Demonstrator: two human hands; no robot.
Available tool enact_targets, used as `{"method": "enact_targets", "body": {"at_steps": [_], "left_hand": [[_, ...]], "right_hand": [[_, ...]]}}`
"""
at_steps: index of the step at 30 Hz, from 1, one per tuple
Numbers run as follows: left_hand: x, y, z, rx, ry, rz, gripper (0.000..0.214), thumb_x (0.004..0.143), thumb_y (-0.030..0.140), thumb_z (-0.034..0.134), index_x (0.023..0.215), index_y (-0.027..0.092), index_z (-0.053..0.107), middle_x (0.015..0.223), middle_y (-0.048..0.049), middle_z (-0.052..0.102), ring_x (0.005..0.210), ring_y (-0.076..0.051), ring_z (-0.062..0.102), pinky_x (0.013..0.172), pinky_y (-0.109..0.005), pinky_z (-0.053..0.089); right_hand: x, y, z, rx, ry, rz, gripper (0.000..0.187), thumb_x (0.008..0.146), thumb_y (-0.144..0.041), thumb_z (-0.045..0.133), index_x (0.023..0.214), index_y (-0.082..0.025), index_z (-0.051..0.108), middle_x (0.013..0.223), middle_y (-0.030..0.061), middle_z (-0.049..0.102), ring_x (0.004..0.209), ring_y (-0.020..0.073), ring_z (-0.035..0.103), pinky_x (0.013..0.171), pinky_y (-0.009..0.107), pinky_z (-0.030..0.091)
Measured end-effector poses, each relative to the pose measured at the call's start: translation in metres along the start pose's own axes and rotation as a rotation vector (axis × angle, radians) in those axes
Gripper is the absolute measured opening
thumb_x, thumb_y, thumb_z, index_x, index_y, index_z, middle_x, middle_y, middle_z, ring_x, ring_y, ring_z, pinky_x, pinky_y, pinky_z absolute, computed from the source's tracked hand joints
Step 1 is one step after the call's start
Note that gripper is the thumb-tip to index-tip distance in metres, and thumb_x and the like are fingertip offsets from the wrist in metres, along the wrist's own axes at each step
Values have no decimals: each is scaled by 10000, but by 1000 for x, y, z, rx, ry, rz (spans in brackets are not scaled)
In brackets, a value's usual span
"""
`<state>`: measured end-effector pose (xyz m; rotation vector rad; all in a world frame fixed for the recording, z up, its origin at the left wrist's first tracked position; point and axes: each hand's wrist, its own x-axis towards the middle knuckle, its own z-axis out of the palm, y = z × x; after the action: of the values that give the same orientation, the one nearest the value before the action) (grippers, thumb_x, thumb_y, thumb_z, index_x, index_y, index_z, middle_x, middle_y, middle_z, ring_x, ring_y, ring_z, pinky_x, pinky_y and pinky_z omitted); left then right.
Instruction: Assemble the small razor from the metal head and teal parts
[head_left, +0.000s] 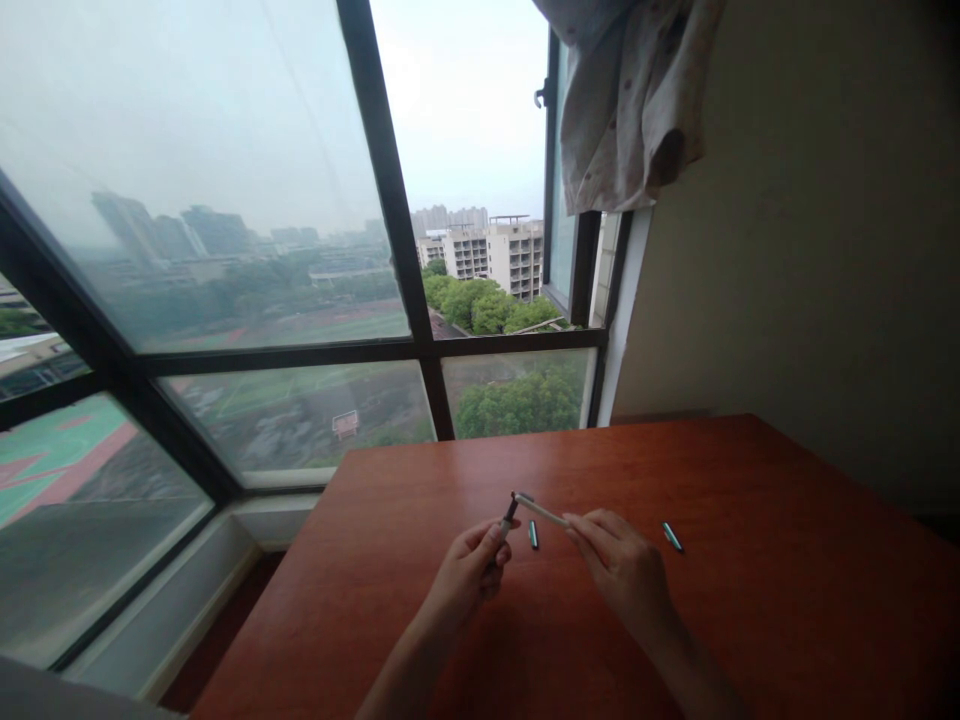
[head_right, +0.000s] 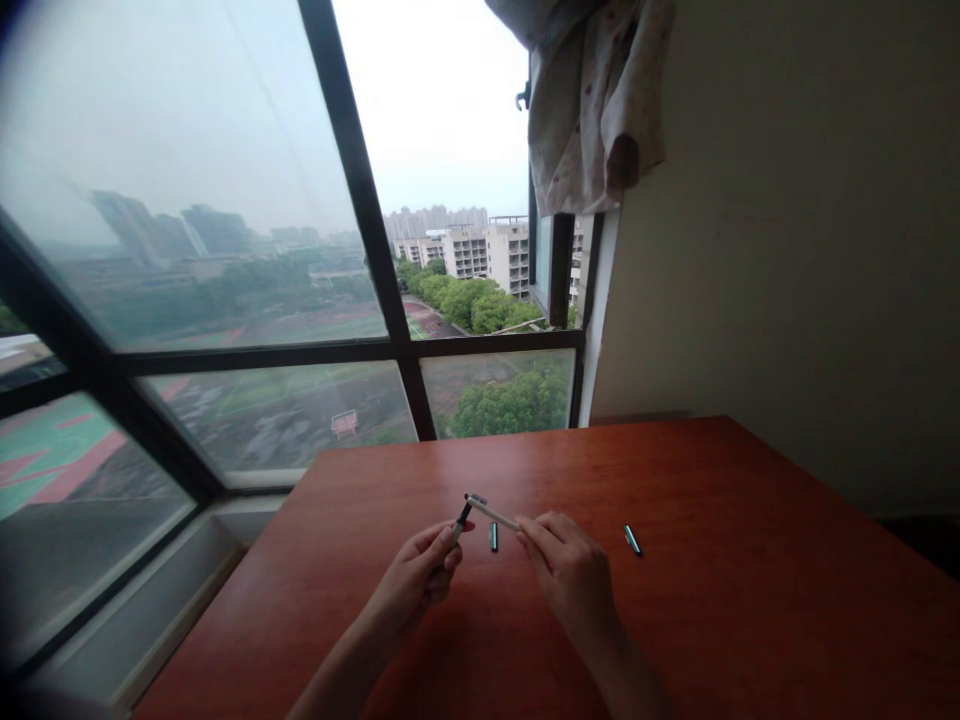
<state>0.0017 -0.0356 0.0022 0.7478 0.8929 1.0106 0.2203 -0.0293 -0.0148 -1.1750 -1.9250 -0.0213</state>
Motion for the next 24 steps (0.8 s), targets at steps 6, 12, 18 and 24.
{"method": "enact_targets", "body": {"at_steps": [6,12,18,24], "left_hand": [[-1,0,4,8,-11,-23,458,681,464,743,987,137,644,593,65,440,402,-7,201,405,-177,90],[1,0,1,-68,-17,15,411,700,429,742,969,137,638,598,71,425,405,-3,177,396,-167,79],[0,3,1,-103,10,51,435,693,412,755,1016,146,634,614,64,422,421,-9,210,402,-162,108],[2,1,-1,-67,23,128,456,668,404,780,1030,157,655,639,35,466,488,-41,333,458,-181,193]], "right_hand": [[0,-1,2,33,-3,-2,283,938,-325,458,981,-204,709,783,64,670,708,166,626,677,243,468],[-1,2,4,43,-3,7,270,937,-316,465,1013,-206,699,833,70,676,740,171,631,694,248,473],[-1,1,4,94,14,37,265,935,-313,463,1018,-201,690,843,78,685,768,183,642,730,263,485],[4,-9,3,319,-15,148,289,933,-330,442,981,-185,688,831,81,693,759,195,653,669,257,501]]}}
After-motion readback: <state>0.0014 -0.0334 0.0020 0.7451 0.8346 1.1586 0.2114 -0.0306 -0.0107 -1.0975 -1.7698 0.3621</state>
